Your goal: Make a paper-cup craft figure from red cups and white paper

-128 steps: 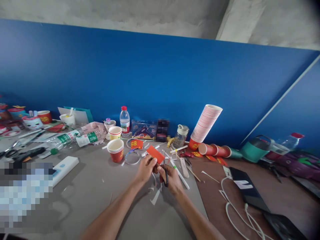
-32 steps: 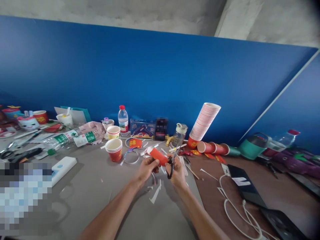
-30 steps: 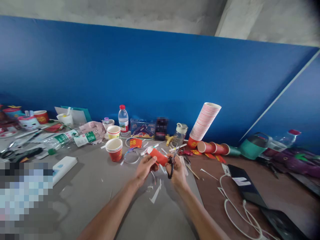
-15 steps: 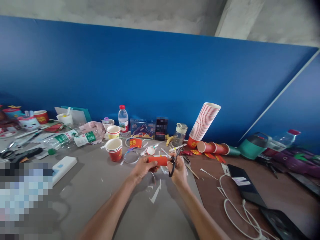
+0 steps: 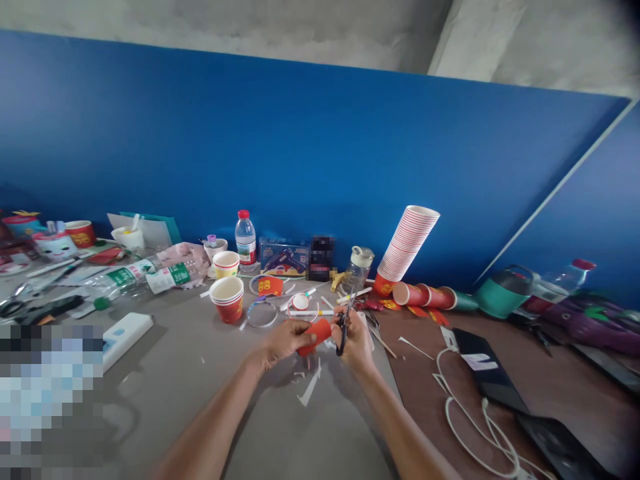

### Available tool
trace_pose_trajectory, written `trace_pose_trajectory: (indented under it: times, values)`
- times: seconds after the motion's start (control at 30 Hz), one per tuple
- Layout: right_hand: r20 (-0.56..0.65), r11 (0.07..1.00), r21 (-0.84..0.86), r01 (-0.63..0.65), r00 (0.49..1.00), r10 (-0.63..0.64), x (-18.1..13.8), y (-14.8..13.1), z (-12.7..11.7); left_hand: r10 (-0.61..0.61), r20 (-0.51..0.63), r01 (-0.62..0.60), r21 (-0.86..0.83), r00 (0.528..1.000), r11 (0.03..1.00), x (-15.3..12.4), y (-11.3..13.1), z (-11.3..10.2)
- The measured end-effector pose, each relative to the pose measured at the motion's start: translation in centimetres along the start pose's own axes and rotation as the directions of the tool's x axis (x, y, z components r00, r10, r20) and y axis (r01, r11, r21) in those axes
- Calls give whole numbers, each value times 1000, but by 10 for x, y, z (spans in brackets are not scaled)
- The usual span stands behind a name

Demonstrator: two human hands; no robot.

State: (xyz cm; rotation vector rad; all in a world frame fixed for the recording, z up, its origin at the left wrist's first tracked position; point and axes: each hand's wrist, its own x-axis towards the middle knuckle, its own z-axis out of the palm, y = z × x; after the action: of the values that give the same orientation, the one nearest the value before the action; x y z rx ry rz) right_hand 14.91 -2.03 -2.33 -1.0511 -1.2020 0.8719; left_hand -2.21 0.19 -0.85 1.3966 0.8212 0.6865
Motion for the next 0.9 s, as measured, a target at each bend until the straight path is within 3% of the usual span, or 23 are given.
trace_pose_trajectory:
  times: [0.07, 0.2, 0.37, 0.53, 0.9]
  values:
    - [-35, 1000, -2, -2, 999, 2, 1, 2, 0, 13, -25, -12, 22, 1000, 1000, 4, -4, -1]
    - [-89, 999, -12, -47, 995, 46, -2, 3, 2, 47, -147, -62, -99, 988, 993, 10, -10, -1]
    - [106, 987, -97, -129, 985, 139, -13, -5, 9, 83, -252, -146, -242, 964, 959, 14, -13, 0]
    - [203, 980, -178, -89, 971, 125, -20, -2, 17, 86, -343, -199, -307, 935, 931, 17, -16, 0]
    - [171, 954, -281, -104, 973, 157, -16, 1, 16, 119, -353, -221, -265, 928, 939, 14, -12, 4]
